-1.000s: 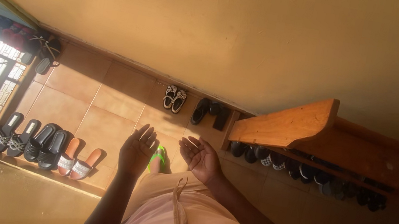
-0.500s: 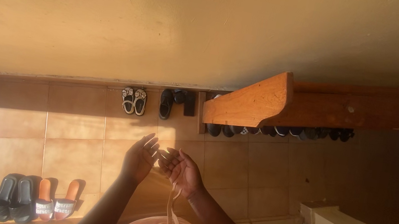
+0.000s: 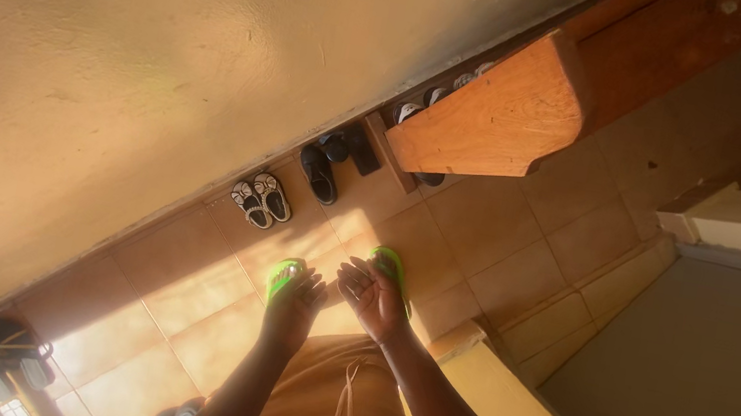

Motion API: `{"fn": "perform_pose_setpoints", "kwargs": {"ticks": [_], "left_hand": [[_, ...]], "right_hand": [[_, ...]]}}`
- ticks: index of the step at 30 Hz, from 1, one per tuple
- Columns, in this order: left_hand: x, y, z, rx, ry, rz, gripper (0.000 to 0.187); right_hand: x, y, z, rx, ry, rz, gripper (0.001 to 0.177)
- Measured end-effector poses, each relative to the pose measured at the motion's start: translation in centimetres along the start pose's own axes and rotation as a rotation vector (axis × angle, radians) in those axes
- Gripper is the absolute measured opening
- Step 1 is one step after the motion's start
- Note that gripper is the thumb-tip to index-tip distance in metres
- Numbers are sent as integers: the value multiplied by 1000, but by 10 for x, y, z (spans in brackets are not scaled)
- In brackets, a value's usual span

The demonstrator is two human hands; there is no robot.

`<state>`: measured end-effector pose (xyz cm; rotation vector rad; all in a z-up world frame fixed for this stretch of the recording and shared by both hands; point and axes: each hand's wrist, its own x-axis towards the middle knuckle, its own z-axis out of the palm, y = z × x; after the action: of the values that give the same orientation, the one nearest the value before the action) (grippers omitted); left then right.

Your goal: The person picks up various pairs of shoes and sandals from the floor and places them onto a wooden shoe rack. The person handles each pair individually, arranging them neatly on the shelves.

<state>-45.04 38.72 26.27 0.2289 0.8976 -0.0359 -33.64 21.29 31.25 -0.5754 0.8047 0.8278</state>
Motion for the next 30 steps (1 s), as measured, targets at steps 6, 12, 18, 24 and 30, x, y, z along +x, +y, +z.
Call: {"fn": "perform_pose_setpoints", "kwargs": {"ticks": [6, 12, 18, 24, 30], "left_hand": [[83, 53, -78, 393, -162, 89, 36], [172, 66, -116, 415, 31, 49, 40], [285, 30, -180, 414, 175, 12, 35], [356, 14, -227, 424, 335, 7, 37], [387, 1, -239, 555, 364, 25, 51]], "right_hand": [[97, 87, -63, 356, 105, -20, 35], [198, 116, -92, 245, 62, -13, 32], [325, 118, -132, -84, 123, 34, 36], [452, 89, -151, -909, 276, 32, 35], [513, 92, -176, -1817, 248, -156, 89]]}}
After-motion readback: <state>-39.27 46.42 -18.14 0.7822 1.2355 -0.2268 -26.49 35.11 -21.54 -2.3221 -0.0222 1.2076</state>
